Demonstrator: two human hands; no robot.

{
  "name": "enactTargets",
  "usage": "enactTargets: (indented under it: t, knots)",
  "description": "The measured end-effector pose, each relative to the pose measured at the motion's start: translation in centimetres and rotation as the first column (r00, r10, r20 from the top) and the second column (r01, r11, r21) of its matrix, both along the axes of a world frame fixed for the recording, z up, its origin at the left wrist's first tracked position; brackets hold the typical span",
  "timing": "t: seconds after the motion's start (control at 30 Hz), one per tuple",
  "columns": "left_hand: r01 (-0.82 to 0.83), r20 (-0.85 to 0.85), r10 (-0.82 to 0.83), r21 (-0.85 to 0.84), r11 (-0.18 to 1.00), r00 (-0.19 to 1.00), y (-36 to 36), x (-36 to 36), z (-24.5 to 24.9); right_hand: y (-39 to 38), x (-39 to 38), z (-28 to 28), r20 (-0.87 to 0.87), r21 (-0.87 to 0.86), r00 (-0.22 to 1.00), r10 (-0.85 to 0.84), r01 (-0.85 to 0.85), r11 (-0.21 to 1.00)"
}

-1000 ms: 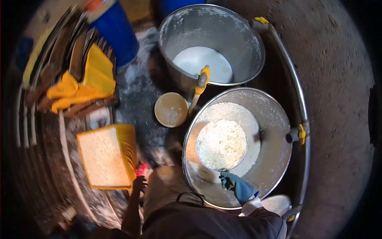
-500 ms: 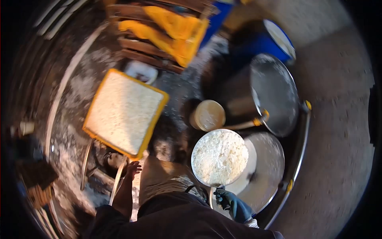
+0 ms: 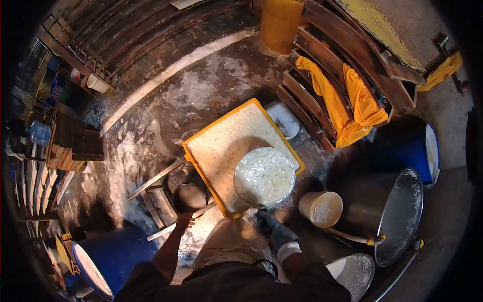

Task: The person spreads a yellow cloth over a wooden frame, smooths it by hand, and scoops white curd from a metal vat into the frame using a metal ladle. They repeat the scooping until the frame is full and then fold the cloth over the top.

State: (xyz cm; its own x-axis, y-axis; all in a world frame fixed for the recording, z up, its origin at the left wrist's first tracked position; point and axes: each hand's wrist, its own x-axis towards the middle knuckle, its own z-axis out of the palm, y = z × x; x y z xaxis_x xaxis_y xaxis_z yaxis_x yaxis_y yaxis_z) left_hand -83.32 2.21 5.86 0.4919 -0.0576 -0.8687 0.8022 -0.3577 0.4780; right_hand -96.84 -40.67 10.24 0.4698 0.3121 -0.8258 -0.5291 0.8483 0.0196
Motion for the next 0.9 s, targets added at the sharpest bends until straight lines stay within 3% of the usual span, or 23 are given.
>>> enactTargets:
  t: [0.03, 0.07, 0.2, 0.3, 0.47, 0.6, 0.67, 0.73, 0.77, 0.8, 0.83, 0.87, 0.9]
  knots:
    - [-0.019, 0.007, 0.02, -0.057, 0.998, 1.0, 1.1, -0.4, -0.2, -0.2, 0.8, -3.3, 0.107, 0.135, 0.989, 0.099, -0.113, 0.984]
    - [-0.024, -0.017, 0.023, -0.02, 1.0, 1.0, 1.8, -0.9, -0.8, 0.2, 3.5, -3.2, -0.104, -0.065, 0.978, 0.183, -0.19, 0.98]
    - [-0.102, -0.057, 0.102, 0.003, 0.995, 0.993, 2.4, -2.5, 0.5, 0.1, 3.8, -11.9, -0.082, -0.169, 0.995, -0.049, 0.035, 0.985]
    - [-0.109, -0.098, 0.109, 0.005, 0.994, 0.989, 2.3, -3.9, 1.2, -2.2, 4.1, -11.0, -0.083, -0.303, 0.996, -0.026, 0.0, 0.953]
    - [-0.055, -0.153, 0.056, 0.008, 0.998, 0.987, 1.3, -5.2, 0.3, -4.8, 5.5, -4.5, -0.006, -0.549, 0.99, 0.138, -0.118, 0.828]
    - [0.017, -0.129, -0.018, -0.006, 1.0, 0.991, -0.7, -4.0, -0.3, -6.5, 7.6, -0.2, 0.078, -0.601, 0.987, 0.143, -0.068, 0.797]
    - [0.081, -0.121, -0.079, 0.012, 0.997, 0.99, -2.1, -2.6, -0.6, -7.8, 7.6, -1.3, 0.005, -0.74, 0.996, 0.09, -0.058, 0.67]
    - [0.128, -0.096, -0.126, 0.02, 0.992, 0.987, -4.3, -1.0, 0.1, -10.5, 6.9, -10.4, -0.025, -0.974, 0.999, -0.042, -0.015, 0.225]
    - [0.142, -0.08, -0.141, 0.012, 0.99, 0.987, -5.4, -0.2, 0.7, -11.8, 6.5, -14.6, -0.068, -0.997, 0.991, -0.119, -0.072, -0.028]
    - [0.186, -0.063, -0.185, 0.009, 0.982, 0.981, -5.9, 0.6, 0.3, -12.5, 6.7, -12.4, -0.057, -0.998, 0.988, -0.144, -0.06, -0.017]
    - [0.232, -0.048, -0.232, 0.009, 0.973, 0.972, -6.4, 1.4, -0.6, -13.5, 6.9, -7.8, -0.22, -0.96, 0.897, -0.384, -0.269, -0.078]
    - [0.244, -0.056, -0.244, -0.003, 0.97, 0.968, -7.4, 2.2, -0.6, -14.2, 5.9, -3.8, -0.34, -0.875, 0.718, -0.608, -0.478, -0.075]
    - [0.265, -0.035, -0.269, -0.086, 0.96, 0.963, -7.4, 3.0, -1.8, -14.9, 3.7, -1.5, -0.337, -0.879, 0.695, -0.635, -0.474, -0.053]
